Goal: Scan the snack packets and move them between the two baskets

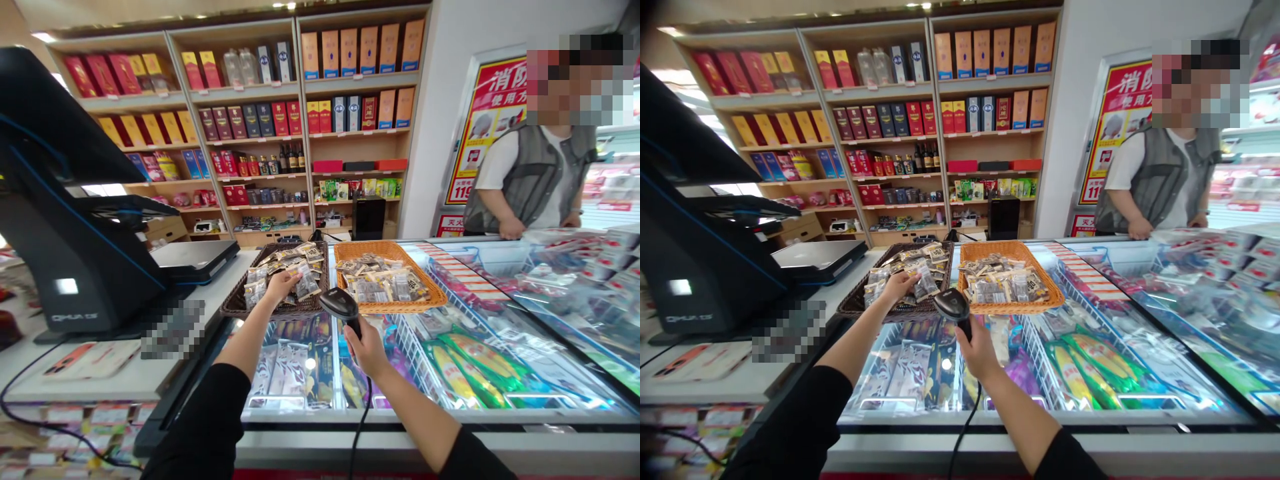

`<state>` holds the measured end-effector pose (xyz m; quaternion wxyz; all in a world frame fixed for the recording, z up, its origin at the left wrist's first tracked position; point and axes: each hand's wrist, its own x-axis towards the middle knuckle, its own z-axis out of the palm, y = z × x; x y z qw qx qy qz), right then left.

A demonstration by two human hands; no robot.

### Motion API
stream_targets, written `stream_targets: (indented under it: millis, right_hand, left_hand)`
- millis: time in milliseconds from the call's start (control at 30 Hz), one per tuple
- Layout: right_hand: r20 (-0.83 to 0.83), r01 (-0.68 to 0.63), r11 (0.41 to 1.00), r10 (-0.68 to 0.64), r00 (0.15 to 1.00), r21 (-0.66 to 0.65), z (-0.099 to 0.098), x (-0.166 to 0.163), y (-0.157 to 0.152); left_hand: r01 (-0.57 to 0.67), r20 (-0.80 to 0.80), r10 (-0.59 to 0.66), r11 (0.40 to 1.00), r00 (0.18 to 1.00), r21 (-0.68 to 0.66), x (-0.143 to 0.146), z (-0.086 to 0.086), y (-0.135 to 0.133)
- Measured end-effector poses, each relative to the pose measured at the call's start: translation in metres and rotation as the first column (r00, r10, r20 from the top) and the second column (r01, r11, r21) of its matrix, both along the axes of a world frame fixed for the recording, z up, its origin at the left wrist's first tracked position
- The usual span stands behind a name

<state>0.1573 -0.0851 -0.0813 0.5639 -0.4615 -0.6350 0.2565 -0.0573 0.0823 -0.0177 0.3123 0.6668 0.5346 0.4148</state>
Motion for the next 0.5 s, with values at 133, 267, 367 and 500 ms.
stream_targets:
  millis: [133,267,367,500]
  right_hand:
    - [0.018,-0.010,1.000,0.010,1.000,0.013,0.004,-0.002,-0.002]
    - [0.019,-0.019,1.000,0.019,1.000,0.004,0.005,-0.004,-0.004]
    - [-0.043,-0.062,0.998,0.061,0.997,-0.031,0.003,-0.005,-0.003]
    - [-0.282,-0.094,0.992,0.067,0.957,-0.083,0.000,-0.003,0.003]
  left_hand:
    - [-0.020,0.050,0.022,0.999,0.999,-0.039,0.005,0.010,-0.011]
    - [-0.022,0.090,0.026,0.999,0.996,-0.042,0.007,0.011,-0.014]
    - [-0.045,0.063,0.046,0.999,0.997,-0.026,0.003,0.008,-0.011]
    - [-0.051,0.019,0.050,0.994,0.999,0.094,0.002,0.011,-0.009]
